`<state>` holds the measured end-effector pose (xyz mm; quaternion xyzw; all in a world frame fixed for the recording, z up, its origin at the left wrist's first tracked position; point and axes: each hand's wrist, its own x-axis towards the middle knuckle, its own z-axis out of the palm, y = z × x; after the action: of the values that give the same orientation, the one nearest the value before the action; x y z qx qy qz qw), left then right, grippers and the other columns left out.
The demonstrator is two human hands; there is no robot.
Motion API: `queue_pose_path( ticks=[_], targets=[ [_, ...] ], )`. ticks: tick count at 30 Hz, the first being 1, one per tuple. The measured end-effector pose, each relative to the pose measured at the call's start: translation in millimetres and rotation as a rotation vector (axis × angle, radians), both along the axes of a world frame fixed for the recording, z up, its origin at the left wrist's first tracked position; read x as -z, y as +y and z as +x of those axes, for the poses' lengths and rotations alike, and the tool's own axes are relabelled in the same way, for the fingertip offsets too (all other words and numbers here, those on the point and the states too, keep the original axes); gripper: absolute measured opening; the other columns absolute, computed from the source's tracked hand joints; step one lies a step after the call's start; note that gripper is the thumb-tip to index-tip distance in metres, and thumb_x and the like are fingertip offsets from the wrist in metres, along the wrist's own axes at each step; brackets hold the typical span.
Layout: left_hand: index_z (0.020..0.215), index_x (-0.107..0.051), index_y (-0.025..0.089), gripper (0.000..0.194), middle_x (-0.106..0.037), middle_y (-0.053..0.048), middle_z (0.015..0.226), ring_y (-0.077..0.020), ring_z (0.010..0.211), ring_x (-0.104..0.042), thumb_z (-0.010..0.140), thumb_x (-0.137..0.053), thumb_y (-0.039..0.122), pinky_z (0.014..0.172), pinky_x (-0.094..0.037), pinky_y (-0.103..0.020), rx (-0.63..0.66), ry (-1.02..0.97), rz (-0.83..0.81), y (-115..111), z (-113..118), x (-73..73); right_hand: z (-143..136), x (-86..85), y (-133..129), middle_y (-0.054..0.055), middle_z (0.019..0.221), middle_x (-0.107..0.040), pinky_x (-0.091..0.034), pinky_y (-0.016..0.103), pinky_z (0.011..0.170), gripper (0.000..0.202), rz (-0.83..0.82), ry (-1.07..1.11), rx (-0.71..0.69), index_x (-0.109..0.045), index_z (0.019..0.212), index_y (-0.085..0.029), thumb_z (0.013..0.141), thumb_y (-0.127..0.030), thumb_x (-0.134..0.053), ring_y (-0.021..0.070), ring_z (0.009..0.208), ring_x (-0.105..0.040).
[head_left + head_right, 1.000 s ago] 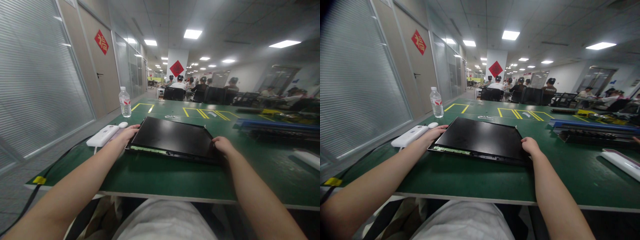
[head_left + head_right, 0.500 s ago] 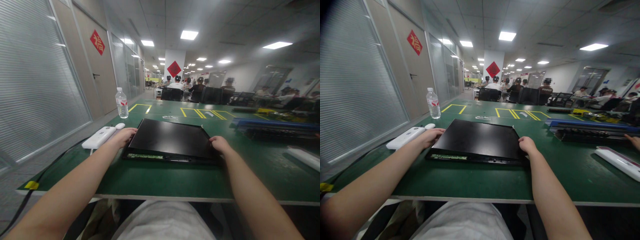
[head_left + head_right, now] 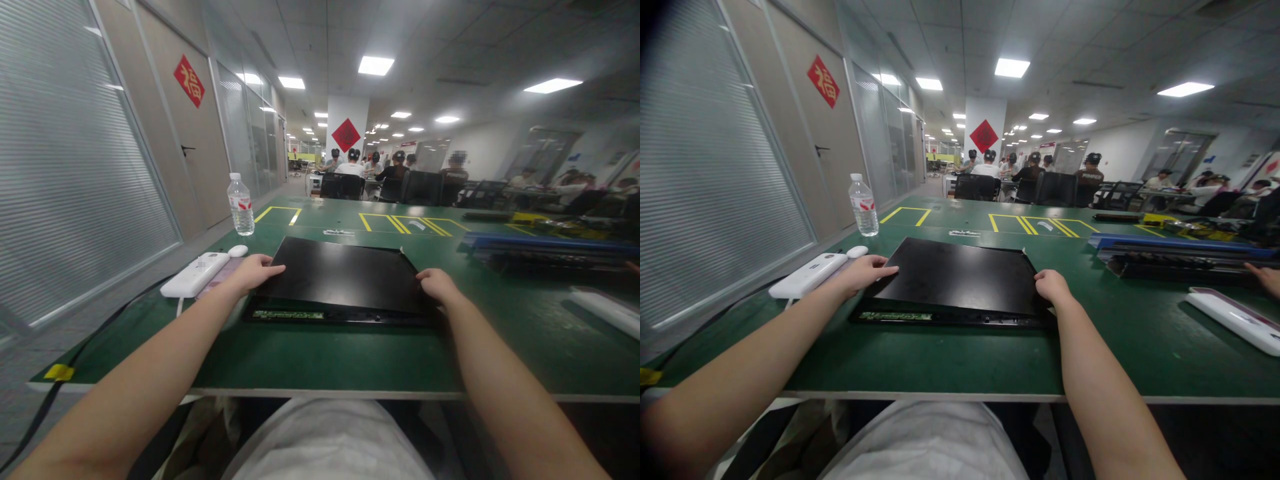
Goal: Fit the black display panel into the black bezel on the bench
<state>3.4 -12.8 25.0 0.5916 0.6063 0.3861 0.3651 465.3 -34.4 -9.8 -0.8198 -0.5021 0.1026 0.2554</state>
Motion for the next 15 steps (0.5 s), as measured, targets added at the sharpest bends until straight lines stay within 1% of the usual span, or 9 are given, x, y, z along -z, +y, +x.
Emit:
queue_pose_path(
  ticks=[2,5,9,10,11,13,15],
  targets=[
    [0.08,-0.075,0.018,0.048,-0.078,-0.008,0.077,-0.0288,0.077,-0.073,0.047,-0.091,0.047,0.069,-0.054,-0.035,-0.001,-0.085,0.008,-0.2,1.7,-1.0,0.3,-0.2,0.3,0.012,0.103,-0.078,-0.053,0.031,0.091,0.035,-0.016,0.004,-0.001,-0.081,0.097,-0.017,0.07,-0.004,-0.063,0.0258,0.101,-0.072],
    [0.087,-0.077,0.017,0.057,-0.08,-0.009,0.085,-0.0296,0.082,-0.074,0.043,-0.094,0.048,0.073,-0.057,-0.037,0.016,-0.214,0.056,2.3,1.1,-0.9,0.8,-0.6,1.1,0.013,0.11,-0.076,-0.053,0.032,0.092,0.035,-0.038,0.01,-0.008,-0.08,0.1,-0.016,0.073,-0.005,-0.061,0.0267,0.104,-0.071],
    [0.1,-0.079,0.017,0.064,-0.08,-0.011,0.097,-0.0318,0.092,-0.074,0.044,-0.095,0.046,0.08,-0.058,-0.041,0.029,-0.269,0.161,5.4,-1.3,-0.5,1.9,0.1,2.9,0.013,0.105,-0.077,-0.054,0.033,0.085,0.036,0.029,0.058,0.042,-0.076,0.113,-0.015,0.08,-0.018,-0.063,0.0261,0.095,-0.072],
    [0.102,-0.079,0.017,0.065,-0.08,-0.011,0.099,-0.032,0.095,-0.074,0.045,-0.095,0.046,0.082,-0.058,-0.042,0.032,-0.279,0.188,5.1,-1.1,-0.8,2.3,0.7,3.3,0.013,0.103,-0.077,-0.054,0.033,0.084,0.035,0.056,0.08,0.052,-0.076,0.113,-0.015,0.081,-0.022,-0.064,0.0259,0.093,-0.072],
    [0.104,-0.079,0.018,0.065,-0.08,-0.011,0.102,-0.0319,0.097,-0.074,0.046,-0.095,0.045,0.083,-0.058,-0.042,0.036,-0.295,0.214,4.4,-0.3,-1.4,2.7,1.5,3.5,0.013,0.1,-0.077,-0.054,0.033,0.083,0.032,0.079,0.109,0.056,-0.077,0.11,-0.015,0.083,-0.025,-0.064,0.0259,0.092,-0.072],
    [0.105,-0.078,0.017,0.065,-0.08,-0.01,0.105,-0.0305,0.098,-0.073,0.047,-0.095,0.042,0.085,-0.058,-0.041,0.048,-0.352,0.252,1.8,2.5,-3.2,3.5,3.5,3.9,0.013,0.094,-0.077,-0.053,0.033,0.082,0.025,0.121,0.199,0.057,-0.079,0.097,-0.015,0.084,-0.03,-0.064,0.0258,0.09,-0.071],
    [0.103,-0.078,0.017,0.063,-0.08,-0.009,0.104,-0.0281,0.095,-0.074,0.047,-0.094,0.04,0.084,-0.058,-0.039,0.056,-0.433,0.259,-0.8,5.2,-5.6,4.1,5.4,4.1,0.012,0.088,-0.076,-0.053,0.033,0.078,0.021,0.178,0.328,0.075,-0.078,0.086,-0.016,0.081,-0.032,-0.067,0.0252,0.086,-0.071]
  ],
)
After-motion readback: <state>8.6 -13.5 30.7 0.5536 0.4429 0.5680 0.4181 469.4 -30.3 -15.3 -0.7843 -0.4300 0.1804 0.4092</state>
